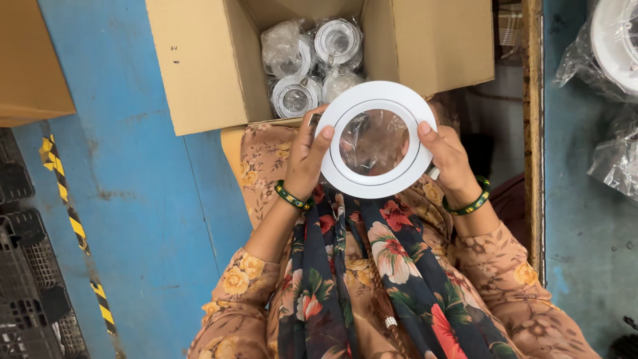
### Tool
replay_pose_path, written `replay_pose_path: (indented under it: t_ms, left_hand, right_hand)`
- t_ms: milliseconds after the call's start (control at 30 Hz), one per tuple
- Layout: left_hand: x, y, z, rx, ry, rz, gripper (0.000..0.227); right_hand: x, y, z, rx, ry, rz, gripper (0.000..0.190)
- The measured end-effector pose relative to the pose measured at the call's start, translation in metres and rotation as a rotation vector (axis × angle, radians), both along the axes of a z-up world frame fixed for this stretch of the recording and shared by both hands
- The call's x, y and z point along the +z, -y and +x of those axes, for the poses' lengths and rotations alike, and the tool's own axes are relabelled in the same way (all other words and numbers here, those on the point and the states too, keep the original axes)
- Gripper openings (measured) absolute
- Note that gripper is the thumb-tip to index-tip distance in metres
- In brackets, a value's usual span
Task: The person sits on the floor and repeatedly picks up white circular light fixtures from a cardboard box. They unwrap each fixture from plastic, briefly hold it, and then place it into a second cardboard box on the table.
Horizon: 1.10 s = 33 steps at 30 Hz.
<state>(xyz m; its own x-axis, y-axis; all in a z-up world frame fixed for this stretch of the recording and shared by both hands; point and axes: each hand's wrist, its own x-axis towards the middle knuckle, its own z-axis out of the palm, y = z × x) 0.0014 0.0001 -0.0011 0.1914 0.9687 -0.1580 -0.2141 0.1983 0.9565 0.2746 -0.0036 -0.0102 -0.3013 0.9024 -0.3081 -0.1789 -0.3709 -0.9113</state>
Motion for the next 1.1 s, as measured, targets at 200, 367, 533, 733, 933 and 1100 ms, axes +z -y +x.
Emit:
replay_pose_path:
  t_ms: [200, 367, 533, 733, 933, 1100]
  left_hand:
    - [-0.004, 0.004, 0.009, 0.023, -0.068, 0.148, 0.051]
    - [-0.002, 0.005, 0.013, 0.005, 0.011, 0.038, 0.052]
    - [0.003, 0.001, 0.011, -0.003, -0.045, 0.064, 0.047]
    - [0.008, -0.004, -0.013, -0.028, -0.238, 0.106, 0.042]
    - [-0.001, 0.0, -0.015, -0.022, -0.272, -0.026, 0.059]
    - [-0.009, 0.003, -0.015, 0.147, -0.217, -0.03, 0.064]
  right_hand:
    - [0.011, 0.0, -0.004, -0.061, -0.125, 0.028, 0.058]
    - [0.005, 0.001, -0.005, -0.095, -0.177, 0.035, 0.059]
    - [-0.008, -0.002, 0.001, -0.136, -0.15, 0.018, 0.057]
    - [-0.018, -0.012, 0.003, -0.086, -0.209, -0.106, 0.056]
    - [-0.011, -0.023, -0.002, -0.088, -0.254, -0.102, 0.077]
    - [0.006, -0.021, -0.005, -0.001, 0.011, 0.222, 0.066]
